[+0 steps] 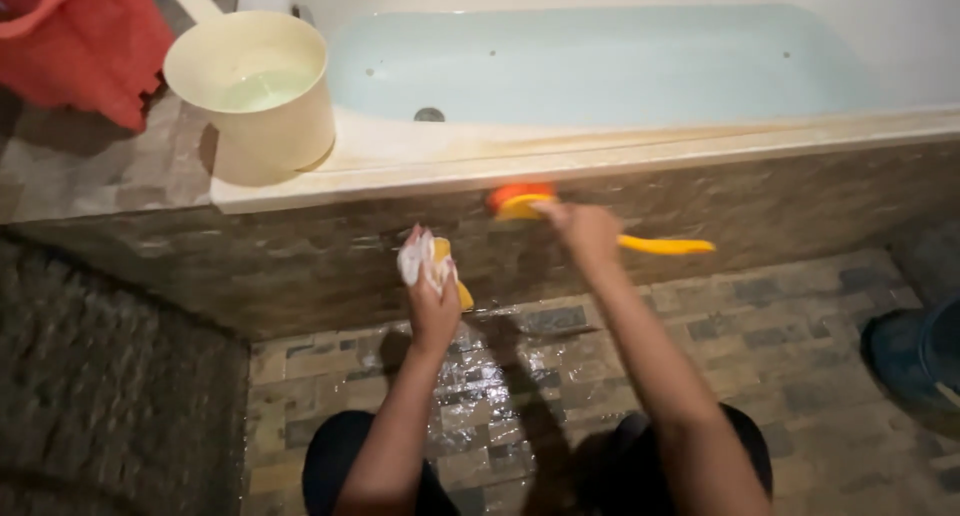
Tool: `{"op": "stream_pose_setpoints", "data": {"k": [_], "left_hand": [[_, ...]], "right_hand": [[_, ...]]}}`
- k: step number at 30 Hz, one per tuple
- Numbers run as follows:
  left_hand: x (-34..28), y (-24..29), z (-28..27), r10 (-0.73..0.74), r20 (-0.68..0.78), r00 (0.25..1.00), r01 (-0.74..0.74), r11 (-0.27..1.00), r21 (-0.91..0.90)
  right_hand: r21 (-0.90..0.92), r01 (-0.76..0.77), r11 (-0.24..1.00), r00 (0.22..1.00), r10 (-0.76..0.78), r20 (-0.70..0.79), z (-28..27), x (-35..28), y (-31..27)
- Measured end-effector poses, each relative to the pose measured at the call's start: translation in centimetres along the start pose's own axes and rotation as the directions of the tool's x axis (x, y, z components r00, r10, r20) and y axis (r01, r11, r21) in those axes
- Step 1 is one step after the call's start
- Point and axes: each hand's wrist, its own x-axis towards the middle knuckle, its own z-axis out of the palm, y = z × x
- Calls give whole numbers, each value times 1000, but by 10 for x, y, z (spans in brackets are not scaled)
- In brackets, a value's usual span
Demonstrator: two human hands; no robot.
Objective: The person scrubs a tiled wall area adjacent to a bathtub using a handheld brush and a sponge. They apply cleaning foam to the surface, scrub the tiles and grout, and rinse the area by pouring water from a small bucket.
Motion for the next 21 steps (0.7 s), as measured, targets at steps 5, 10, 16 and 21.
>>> {"op": "stream_pose_setpoints", "data": {"k": [5,10,16,21], "left_hand": [[-5,-7,-5,-39,34,999,39,999,-19],[-6,-9,-3,-50,74,996,55,997,-60],[-1,-11,17,-22,38,999,25,998,-62],[-6,-10,7,-30,50,998,33,998,-58]], "right_hand": [[-107,-303,947,952,295,-83,-72,-6,139],[-101,-183,978,974,195,119,-23,6,93],[-28,-141,990,985,143,94,13,-3,24],[7,-248,969,951,245,-187,-44,-11,141]]}}
